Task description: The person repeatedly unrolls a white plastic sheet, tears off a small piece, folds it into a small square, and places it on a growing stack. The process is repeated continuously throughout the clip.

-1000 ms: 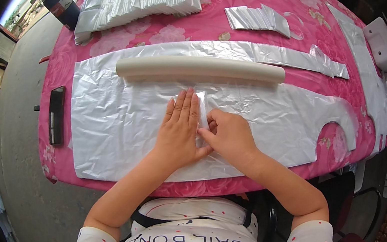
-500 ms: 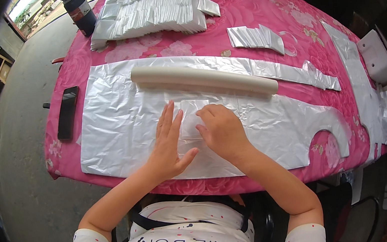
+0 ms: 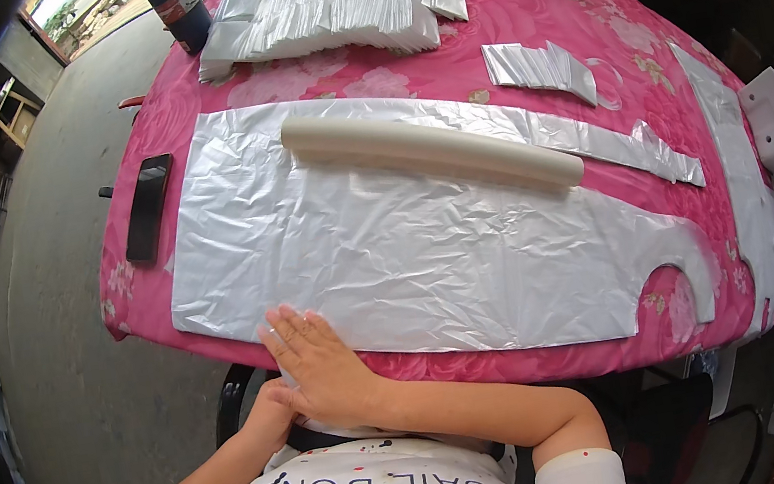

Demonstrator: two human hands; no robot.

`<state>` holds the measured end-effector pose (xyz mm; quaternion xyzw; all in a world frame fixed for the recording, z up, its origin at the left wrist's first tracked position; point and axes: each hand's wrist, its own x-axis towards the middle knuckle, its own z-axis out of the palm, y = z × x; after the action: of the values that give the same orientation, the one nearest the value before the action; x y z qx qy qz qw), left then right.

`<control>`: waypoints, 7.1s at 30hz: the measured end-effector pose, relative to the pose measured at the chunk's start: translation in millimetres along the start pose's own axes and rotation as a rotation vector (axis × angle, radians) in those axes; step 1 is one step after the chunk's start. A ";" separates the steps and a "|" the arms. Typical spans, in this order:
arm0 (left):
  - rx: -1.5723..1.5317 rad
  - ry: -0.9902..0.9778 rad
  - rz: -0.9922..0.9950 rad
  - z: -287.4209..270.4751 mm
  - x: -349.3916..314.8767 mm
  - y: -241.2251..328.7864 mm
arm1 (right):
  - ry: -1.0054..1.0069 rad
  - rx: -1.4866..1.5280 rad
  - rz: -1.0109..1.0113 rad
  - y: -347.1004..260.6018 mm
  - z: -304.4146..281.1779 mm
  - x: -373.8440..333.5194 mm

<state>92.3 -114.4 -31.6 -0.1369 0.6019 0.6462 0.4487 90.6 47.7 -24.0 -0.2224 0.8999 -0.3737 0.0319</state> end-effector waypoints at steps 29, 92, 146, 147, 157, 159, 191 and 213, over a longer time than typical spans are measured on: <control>0.666 -0.303 0.875 62.0 3.8 90.9 | 0.487 0.551 -0.122 28.2 -100.6 -62.1; 1.427 -0.058 1.133 140.5 80.2 100.0 | 0.220 -0.074 0.208 98.3 -163.4 -131.4; 0.697 -0.029 0.174 -29.8 76.5 195.5 | 0.130 0.191 1.021 -2.5 -117.7 -166.0; 0.736 -0.016 0.203 -33.5 77.5 197.0 | 0.140 0.224 1.027 -1.5 -117.2 -167.5; 1.549 0.291 1.156 52.3 71.5 169.0 | 0.172 0.332 1.093 -0.6 -121.6 -177.6; 1.345 0.054 1.237 92.3 78.0 147.9 | 0.166 0.325 1.099 0.6 -119.5 -179.4; 1.595 -0.129 1.234 180.9 113.8 82.1 | 1.333 1.658 0.294 238.7 -271.7 -70.9; 1.454 0.000 1.472 182.3 119.5 73.6 | 0.326 0.210 -0.009 56.8 -85.8 128.7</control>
<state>36.8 108.8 -25.7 0.5692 0.7817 0.2409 -0.0835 -65.7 85.0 12.6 -0.1583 0.8483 -0.4967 -0.0930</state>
